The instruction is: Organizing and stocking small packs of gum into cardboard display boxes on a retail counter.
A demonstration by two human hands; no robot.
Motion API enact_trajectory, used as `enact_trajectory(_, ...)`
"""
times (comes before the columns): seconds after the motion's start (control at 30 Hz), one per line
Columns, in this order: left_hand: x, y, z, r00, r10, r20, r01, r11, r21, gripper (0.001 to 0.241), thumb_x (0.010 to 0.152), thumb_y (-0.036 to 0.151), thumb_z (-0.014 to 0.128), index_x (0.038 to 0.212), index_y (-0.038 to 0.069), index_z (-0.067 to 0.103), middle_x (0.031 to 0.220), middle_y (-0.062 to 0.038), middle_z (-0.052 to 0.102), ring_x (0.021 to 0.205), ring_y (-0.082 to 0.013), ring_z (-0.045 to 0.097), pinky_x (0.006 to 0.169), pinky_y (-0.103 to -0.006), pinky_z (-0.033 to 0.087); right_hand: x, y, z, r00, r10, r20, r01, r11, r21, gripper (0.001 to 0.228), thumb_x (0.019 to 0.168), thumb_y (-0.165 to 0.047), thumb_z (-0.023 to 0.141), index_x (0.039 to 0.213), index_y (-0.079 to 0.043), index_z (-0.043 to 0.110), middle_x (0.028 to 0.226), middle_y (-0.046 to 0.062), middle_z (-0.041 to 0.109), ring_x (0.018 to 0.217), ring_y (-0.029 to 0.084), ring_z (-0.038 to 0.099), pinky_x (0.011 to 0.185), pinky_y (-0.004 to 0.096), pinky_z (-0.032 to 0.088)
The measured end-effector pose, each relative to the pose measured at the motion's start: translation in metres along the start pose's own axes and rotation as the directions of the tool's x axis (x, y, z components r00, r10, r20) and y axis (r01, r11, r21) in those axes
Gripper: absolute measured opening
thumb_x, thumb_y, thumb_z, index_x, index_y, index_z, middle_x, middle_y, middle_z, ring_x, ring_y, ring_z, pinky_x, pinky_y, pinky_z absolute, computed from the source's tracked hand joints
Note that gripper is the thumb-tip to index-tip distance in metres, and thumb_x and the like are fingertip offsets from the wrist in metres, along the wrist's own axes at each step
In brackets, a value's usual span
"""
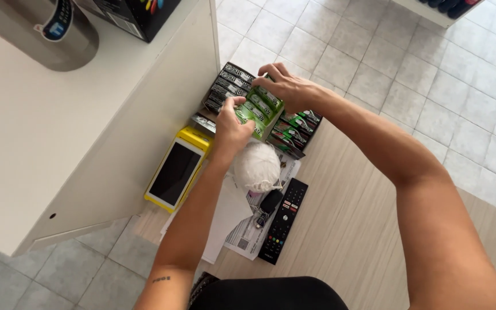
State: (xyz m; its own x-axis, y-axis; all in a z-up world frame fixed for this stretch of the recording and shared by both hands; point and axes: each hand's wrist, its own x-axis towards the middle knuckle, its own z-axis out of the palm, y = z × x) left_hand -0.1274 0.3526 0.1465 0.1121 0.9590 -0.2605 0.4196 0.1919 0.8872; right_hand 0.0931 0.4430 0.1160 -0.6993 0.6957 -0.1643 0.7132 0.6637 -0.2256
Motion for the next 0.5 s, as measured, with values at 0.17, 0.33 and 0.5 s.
enact_trajectory(0.17, -0.013, -0.002, 0.013, 0.998, -0.025, -0.05, 0.025, 1.0, -0.006, 0.058, 0.083, -0.006, 0.072, 0.135, 0.012, 0.054, 0.124, -0.012, 0.064, 0.064, -0.0083, 0.052, 0.046, -0.0178, 0.051, 0.003, -0.007, -0.002, 0.999, 0.02, 0.048, -0.018, 0.999, -0.046, 0.104, 0.057, 0.015, 0.08, 0.146, -0.021, 0.041, 0.152, 0.019, 0.026, 0.138, 0.038, 0.026, 0.075, 0.043, 0.065)
enact_trajectory(0.33, -0.013, -0.014, 0.02, 0.999, -0.022, -0.04, 0.023, 0.999, 0.038, 0.06, 0.084, -0.004, 0.071, 0.139, 0.012, 0.053, 0.128, -0.015, 0.062, 0.063, -0.008, 0.052, 0.045, -0.019, 0.047, -0.001, -0.021, -0.01, 0.989, 0.06, 0.137, -0.064, 0.998, 0.025, 0.105, 0.059, 0.024, 0.067, 0.149, -0.021, 0.036, 0.153, 0.018, 0.021, 0.139, 0.038, 0.026, 0.065, 0.034, 0.064)
enact_trajectory(0.5, 0.0, -0.027, 0.022, 1.0, 0.017, 0.002, -0.017, 0.994, 0.107, 0.06, 0.085, 0.003, 0.07, 0.142, 0.005, 0.051, 0.134, -0.014, 0.063, 0.05, -0.0038, 0.046, 0.04, -0.0213, 0.042, -0.019, -0.024, -0.041, 0.953, 0.263, 0.154, -0.295, 0.923, 0.248, 0.094, 0.063, 0.031, 0.046, 0.145, -0.015, 0.044, 0.143, 0.013, 0.039, 0.129, 0.029, 0.037, 0.075, 0.032, 0.055)
